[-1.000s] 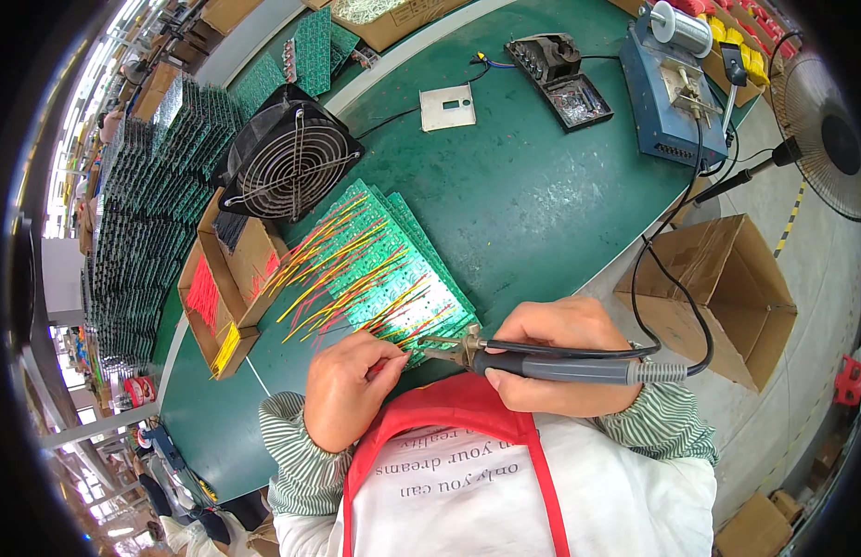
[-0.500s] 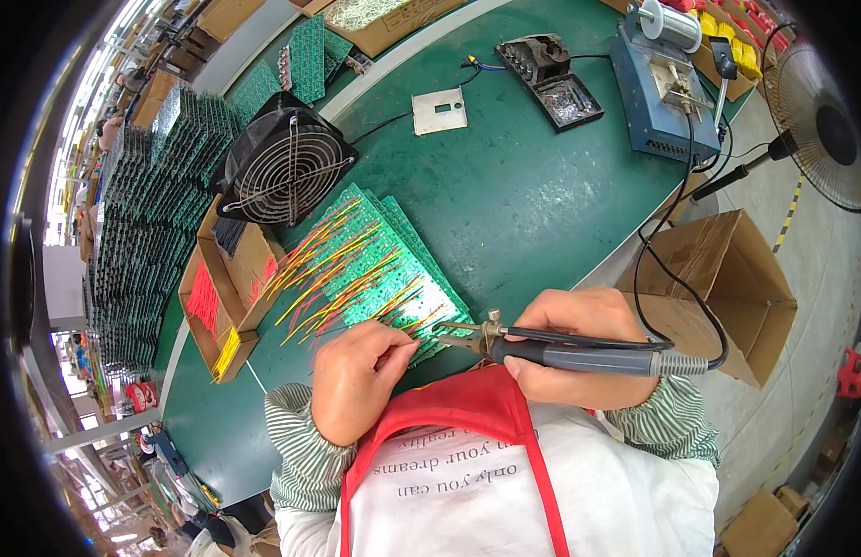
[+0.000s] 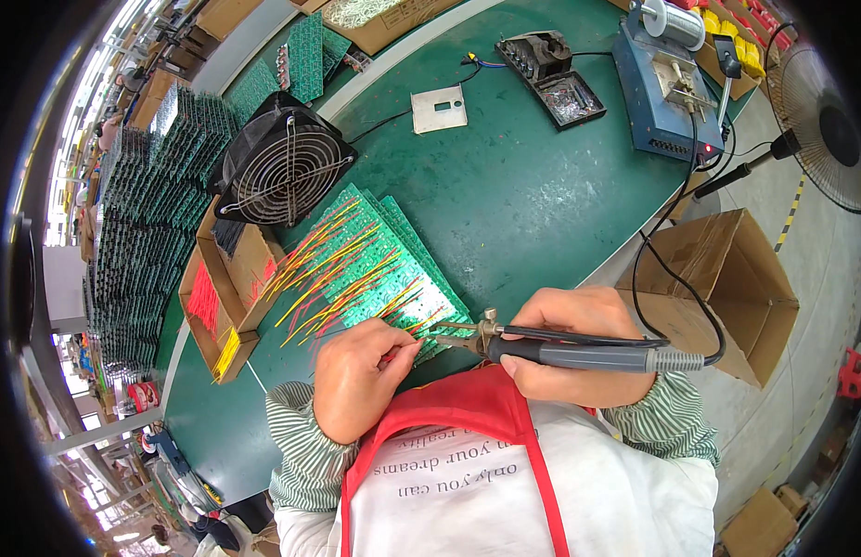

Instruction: The person solders multiple colored wires onto a series of printed circuit boards using a soldering iron and solder wire.

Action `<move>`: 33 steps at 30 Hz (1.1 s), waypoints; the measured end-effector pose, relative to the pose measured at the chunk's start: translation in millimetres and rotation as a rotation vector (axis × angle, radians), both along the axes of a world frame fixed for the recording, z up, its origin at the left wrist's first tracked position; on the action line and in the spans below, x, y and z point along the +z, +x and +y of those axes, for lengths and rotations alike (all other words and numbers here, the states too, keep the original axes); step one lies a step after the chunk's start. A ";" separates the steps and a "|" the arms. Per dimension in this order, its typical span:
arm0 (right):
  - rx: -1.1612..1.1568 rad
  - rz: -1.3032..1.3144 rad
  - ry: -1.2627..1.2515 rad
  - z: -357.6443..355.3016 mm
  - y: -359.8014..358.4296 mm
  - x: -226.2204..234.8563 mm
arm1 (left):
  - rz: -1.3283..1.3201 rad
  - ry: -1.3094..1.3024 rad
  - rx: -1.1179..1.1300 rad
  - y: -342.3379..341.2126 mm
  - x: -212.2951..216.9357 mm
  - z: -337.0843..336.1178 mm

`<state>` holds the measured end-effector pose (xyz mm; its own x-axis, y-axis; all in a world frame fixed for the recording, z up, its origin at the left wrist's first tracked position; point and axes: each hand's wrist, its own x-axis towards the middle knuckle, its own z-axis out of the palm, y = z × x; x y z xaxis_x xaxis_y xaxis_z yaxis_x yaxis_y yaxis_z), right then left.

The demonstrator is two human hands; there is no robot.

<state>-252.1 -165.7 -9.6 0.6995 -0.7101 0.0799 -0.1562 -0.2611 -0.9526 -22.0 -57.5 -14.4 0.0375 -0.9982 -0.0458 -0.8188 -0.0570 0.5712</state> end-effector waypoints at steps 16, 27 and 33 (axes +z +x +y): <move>-0.051 -0.021 -0.102 -3.6 -17.2 5.9 | -0.003 -0.096 -0.021 -10.5 4.5 -8.3; -0.065 -0.005 -0.030 -4.8 -16.1 1.2 | 0.033 -0.043 -0.017 -13.9 -5.3 -17.0; -0.048 -0.020 -0.025 -6.3 -15.6 -2.7 | 0.040 -0.045 0.004 -14.9 -7.3 -17.6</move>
